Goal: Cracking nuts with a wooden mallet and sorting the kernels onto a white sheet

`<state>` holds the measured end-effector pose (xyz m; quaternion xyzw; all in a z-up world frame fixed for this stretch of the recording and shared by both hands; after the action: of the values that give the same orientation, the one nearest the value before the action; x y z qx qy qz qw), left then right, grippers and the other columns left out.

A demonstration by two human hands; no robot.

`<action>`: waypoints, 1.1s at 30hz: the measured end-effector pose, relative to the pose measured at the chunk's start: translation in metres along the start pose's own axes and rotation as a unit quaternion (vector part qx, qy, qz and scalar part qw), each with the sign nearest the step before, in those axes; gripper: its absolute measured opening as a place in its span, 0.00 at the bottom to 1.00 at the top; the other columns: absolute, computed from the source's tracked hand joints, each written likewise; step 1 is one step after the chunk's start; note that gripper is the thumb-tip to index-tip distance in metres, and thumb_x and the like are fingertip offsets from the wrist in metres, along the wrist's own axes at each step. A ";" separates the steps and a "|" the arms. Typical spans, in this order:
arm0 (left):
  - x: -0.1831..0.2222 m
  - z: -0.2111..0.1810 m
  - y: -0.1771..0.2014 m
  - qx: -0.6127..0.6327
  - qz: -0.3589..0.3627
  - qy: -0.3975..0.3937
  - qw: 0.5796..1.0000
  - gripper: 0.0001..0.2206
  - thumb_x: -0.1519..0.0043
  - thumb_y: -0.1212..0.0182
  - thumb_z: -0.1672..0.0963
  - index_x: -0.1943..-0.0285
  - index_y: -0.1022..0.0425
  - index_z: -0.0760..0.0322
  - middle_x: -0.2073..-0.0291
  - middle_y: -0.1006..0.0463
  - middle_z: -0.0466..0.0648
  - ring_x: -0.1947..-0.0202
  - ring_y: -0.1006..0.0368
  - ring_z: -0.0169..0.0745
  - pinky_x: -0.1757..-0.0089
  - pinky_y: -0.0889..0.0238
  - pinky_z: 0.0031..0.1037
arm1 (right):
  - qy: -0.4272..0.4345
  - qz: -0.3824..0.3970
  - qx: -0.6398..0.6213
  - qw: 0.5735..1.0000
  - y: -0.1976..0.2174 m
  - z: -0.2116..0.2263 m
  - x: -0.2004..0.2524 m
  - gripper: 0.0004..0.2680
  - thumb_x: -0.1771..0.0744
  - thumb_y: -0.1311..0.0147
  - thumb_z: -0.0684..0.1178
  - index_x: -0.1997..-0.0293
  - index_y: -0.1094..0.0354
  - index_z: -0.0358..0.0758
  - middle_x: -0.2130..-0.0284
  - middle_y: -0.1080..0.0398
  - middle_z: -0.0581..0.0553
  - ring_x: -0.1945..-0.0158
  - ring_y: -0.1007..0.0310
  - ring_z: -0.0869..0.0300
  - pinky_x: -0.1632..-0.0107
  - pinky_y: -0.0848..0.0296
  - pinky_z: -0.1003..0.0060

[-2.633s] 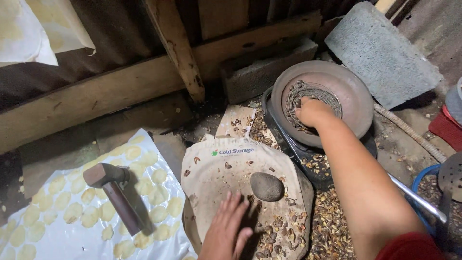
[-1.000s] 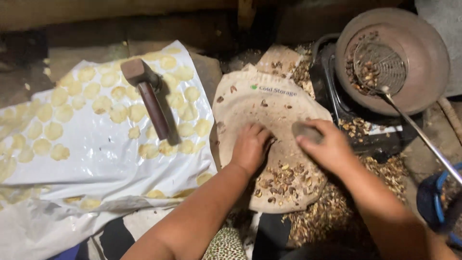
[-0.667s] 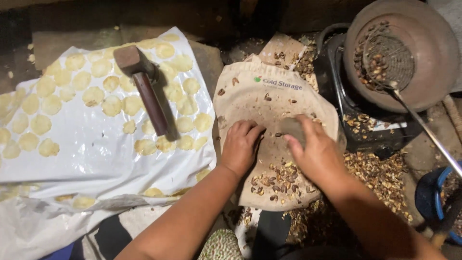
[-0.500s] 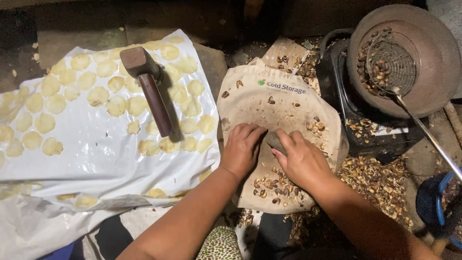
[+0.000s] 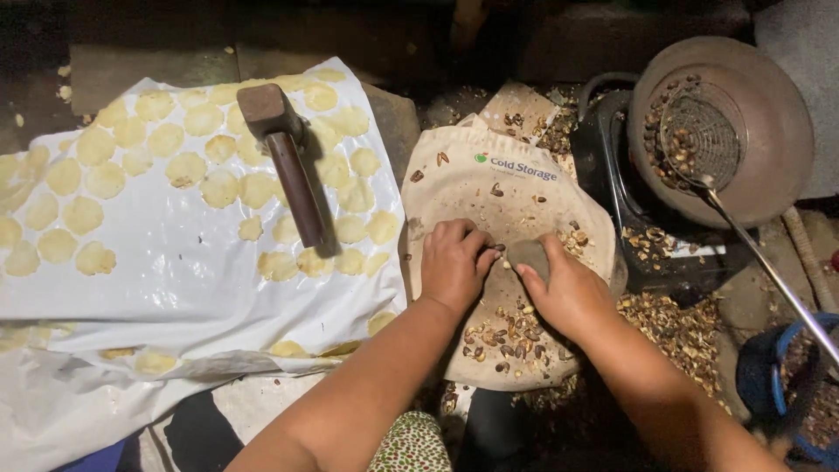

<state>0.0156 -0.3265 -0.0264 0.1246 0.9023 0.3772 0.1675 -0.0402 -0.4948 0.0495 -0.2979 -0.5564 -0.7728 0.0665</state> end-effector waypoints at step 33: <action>0.014 0.002 0.024 -0.034 0.007 -0.013 0.999 0.16 0.38 0.37 0.50 0.43 0.26 0.50 0.49 0.28 0.47 0.44 0.32 0.51 0.47 0.37 0.40 | 0.122 -0.099 -0.060 0.986 0.035 0.061 0.024 0.18 0.29 0.55 0.54 0.30 0.45 0.47 0.53 0.30 0.27 0.55 0.23 0.33 0.53 0.22 0.40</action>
<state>0.0056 -0.3043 -0.0135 0.1294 0.8858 0.4075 0.1806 -0.0213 -0.4475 0.1034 -0.1486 -0.5237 -0.8380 0.0388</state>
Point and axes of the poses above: each hand's wrist, its own x-axis away from the middle knuckle, its own y-axis out of the back of the hand, z = x × y, the point moved 4 cm from there along -x, towards the middle knuckle
